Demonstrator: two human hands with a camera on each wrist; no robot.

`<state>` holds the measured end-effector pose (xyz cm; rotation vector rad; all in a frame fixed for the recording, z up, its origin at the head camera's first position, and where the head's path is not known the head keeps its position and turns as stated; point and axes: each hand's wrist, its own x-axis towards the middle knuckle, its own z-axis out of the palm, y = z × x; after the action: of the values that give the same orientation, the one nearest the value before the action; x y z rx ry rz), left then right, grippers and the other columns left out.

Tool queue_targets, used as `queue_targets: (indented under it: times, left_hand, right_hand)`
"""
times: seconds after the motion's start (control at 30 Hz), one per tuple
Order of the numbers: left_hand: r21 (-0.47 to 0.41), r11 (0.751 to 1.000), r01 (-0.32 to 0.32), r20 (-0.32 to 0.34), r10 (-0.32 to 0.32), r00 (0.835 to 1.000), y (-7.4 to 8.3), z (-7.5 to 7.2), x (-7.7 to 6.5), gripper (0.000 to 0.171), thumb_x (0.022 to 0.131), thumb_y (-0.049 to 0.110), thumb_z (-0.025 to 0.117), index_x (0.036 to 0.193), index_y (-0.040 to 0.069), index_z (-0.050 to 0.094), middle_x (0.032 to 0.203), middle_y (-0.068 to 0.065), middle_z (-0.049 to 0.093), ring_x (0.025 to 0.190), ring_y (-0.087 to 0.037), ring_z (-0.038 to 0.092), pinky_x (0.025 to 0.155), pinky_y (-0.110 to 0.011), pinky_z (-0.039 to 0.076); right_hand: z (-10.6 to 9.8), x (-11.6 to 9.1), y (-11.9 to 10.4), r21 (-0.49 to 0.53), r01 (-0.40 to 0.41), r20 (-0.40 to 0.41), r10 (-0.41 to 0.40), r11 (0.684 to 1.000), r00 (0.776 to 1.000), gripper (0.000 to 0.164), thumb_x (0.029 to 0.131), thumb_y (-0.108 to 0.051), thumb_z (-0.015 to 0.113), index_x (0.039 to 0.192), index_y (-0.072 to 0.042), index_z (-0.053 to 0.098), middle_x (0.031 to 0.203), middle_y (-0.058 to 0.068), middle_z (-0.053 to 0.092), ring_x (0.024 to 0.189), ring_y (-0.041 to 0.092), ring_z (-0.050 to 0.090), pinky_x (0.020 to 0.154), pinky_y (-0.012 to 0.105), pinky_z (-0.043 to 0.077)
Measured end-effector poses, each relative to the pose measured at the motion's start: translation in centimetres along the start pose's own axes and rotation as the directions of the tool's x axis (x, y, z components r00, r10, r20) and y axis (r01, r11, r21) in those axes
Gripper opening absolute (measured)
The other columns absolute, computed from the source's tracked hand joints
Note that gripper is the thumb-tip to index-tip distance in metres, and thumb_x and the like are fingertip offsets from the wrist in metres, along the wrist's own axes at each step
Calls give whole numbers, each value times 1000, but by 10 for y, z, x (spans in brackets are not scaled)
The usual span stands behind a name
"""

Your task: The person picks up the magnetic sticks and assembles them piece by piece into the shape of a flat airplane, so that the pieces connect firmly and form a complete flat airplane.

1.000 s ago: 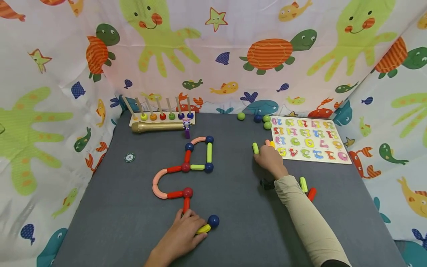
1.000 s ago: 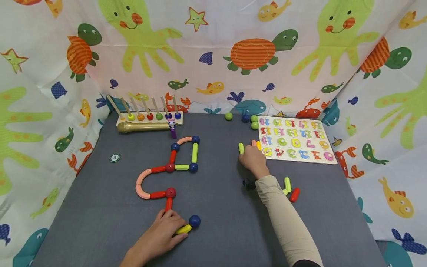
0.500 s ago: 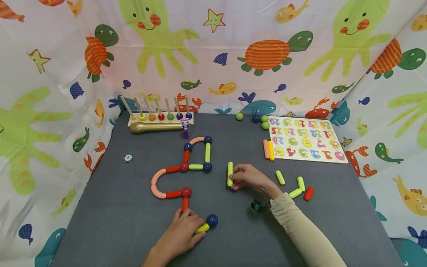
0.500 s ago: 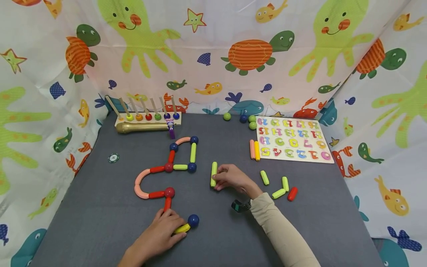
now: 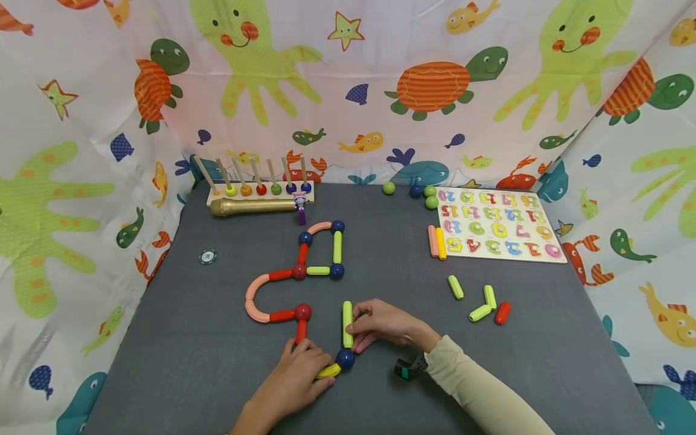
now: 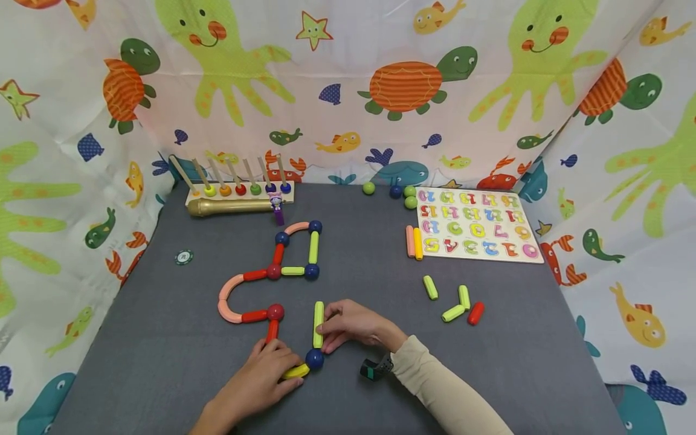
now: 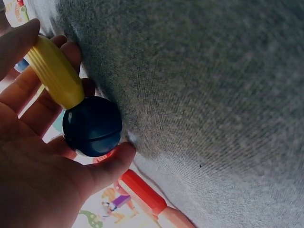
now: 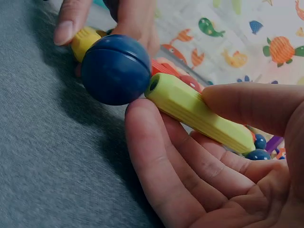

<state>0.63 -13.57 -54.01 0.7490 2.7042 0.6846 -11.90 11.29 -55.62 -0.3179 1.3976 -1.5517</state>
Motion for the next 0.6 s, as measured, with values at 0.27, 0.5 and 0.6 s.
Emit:
queue_targets:
  times: [0.27, 0.5, 0.6]
  left_hand:
    - [-18, 1000, -2, -9, 2, 1000, 1, -1, -1, 22, 96, 28, 83, 115, 16, 79, 103, 9, 71, 106, -18, 55, 102, -66, 38]
    - [-7, 1000, -2, 12, 2, 1000, 1, -2, 0, 22, 96, 30, 83, 113, 17, 79, 102, 9, 71, 107, -19, 54, 102, -67, 38]
    - [-2, 1000, -1, 26, 1, 1000, 1, -2, 1, 22, 95, 31, 84, 112, 18, 79, 103, 9, 71, 108, -19, 55, 102, -67, 38]
  right_hand:
    - [3, 1, 5, -50, 0, -34, -2, 999, 999, 13, 103, -8, 70, 99, 2, 64, 89, 22, 75, 72, 21, 76, 67, 34, 63]
    - [8, 3, 4, -120, -27, -50, 21, 992, 999, 16, 103, -15, 73, 97, -1, 67, 87, 23, 75, 69, 18, 75, 61, 30, 61]
    - [9, 2, 3, -139, -30, -47, 23, 990, 999, 16, 103, -16, 73, 96, -1, 68, 88, 24, 75, 67, 18, 74, 60, 29, 60]
